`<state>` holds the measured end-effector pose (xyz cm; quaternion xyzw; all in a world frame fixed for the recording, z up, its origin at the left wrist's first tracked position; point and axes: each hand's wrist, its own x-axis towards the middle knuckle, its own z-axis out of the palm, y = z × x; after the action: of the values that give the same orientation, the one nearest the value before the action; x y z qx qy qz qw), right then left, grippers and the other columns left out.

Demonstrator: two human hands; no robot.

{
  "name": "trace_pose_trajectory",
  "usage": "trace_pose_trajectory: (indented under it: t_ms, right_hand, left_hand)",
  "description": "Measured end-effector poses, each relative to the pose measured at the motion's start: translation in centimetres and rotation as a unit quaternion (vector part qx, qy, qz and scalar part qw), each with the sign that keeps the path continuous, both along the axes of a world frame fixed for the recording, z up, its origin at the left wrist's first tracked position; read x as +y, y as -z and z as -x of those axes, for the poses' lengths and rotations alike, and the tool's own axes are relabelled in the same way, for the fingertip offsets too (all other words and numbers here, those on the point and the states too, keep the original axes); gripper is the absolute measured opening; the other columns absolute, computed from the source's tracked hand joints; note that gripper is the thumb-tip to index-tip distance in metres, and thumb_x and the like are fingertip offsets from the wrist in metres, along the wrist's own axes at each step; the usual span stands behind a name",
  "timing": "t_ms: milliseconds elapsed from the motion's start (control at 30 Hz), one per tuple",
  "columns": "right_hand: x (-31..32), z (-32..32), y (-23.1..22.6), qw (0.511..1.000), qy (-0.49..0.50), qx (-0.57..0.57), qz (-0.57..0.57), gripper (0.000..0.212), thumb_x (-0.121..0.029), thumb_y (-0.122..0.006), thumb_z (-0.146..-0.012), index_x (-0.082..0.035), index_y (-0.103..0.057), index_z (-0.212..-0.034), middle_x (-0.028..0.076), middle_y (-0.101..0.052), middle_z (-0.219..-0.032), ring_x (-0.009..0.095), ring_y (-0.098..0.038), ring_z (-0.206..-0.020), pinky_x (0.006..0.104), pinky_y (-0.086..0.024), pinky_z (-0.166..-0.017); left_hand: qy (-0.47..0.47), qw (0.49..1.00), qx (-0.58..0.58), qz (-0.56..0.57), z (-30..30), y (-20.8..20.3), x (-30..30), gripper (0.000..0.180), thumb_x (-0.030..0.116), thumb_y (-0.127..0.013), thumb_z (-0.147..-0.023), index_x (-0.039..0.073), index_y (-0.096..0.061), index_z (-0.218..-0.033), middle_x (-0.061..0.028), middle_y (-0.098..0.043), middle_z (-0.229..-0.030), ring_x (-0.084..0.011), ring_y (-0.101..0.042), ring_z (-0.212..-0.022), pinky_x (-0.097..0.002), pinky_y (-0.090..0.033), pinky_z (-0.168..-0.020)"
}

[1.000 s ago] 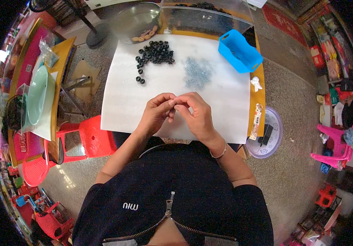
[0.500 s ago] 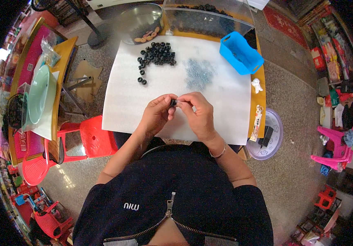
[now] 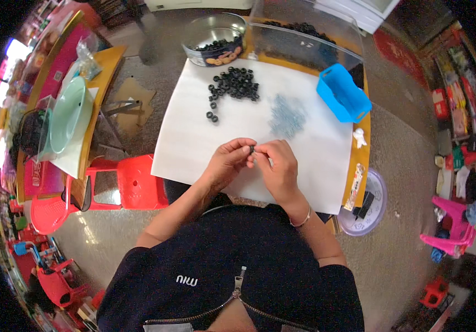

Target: Assembling small blue components into circular black rubber gasket parts.

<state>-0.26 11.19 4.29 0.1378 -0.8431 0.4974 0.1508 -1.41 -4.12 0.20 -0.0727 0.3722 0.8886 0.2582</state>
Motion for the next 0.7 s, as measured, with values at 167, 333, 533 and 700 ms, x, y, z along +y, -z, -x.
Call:
trace_pose_trajectory:
  t_ms: [167,333,533,700]
  right_hand:
    - [0.3,0.3,-0.6,0.978,-0.043,-0.188,0.082,0.007,-0.002,-0.065,-0.079,-0.001,-0.06,-0.085,0.006,-0.062,-0.078,0.012,-0.057,-0.07,0.0258,-0.046,-0.063]
    - [0.6,1.3,-0.5,0.95,-0.089,-0.269,0.129,0.008,-0.005,-0.064,-0.083,0.0,-0.06,-0.088,0.004,-0.062,-0.08,0.007,-0.055,-0.071,0.0222,-0.045,-0.065]
    - [-1.0,5.6,-0.5,0.985,-0.074,-0.149,0.052,0.009,-0.006,-0.063,-0.082,0.0,-0.062,-0.088,0.004,-0.061,-0.08,0.015,-0.058,-0.073,0.0277,-0.046,-0.066]
    - [-5.9,12.5,0.1,0.97,-0.175,0.12,-0.12,0.007,-0.004,-0.063,-0.077,-0.004,-0.065,-0.084,0.006,-0.058,-0.081,0.023,-0.054,-0.079,0.0331,-0.044,-0.07]
  left_hand:
    - [0.042,0.999,-0.004,0.001,0.0,0.3,-0.8,0.021,0.009,-0.055,-0.092,-0.001,-0.058,-0.11,-0.0056,-0.063,-0.088,-0.0115,-0.06,-0.07,-0.0239,-0.051,-0.069]
    - [0.053,0.996,-0.025,-0.073,0.4,1.1,-1.4,0.022,0.011,-0.055,-0.092,0.0,-0.057,-0.111,-0.0059,-0.063,-0.087,-0.0107,-0.06,-0.07,-0.0218,-0.051,-0.067]
    - [0.011,0.987,-0.021,-0.157,2.1,1.5,-2.0,0.024,0.009,-0.053,-0.093,-0.002,-0.055,-0.114,-0.0078,-0.061,-0.092,-0.0104,-0.061,-0.074,-0.0206,-0.054,-0.069]
    - [0.041,0.988,-0.003,-0.15,2.3,2.4,-2.1,0.024,0.009,-0.054,-0.093,-0.003,-0.056,-0.114,-0.0082,-0.061,-0.094,-0.0105,-0.061,-0.076,-0.0213,-0.054,-0.07]
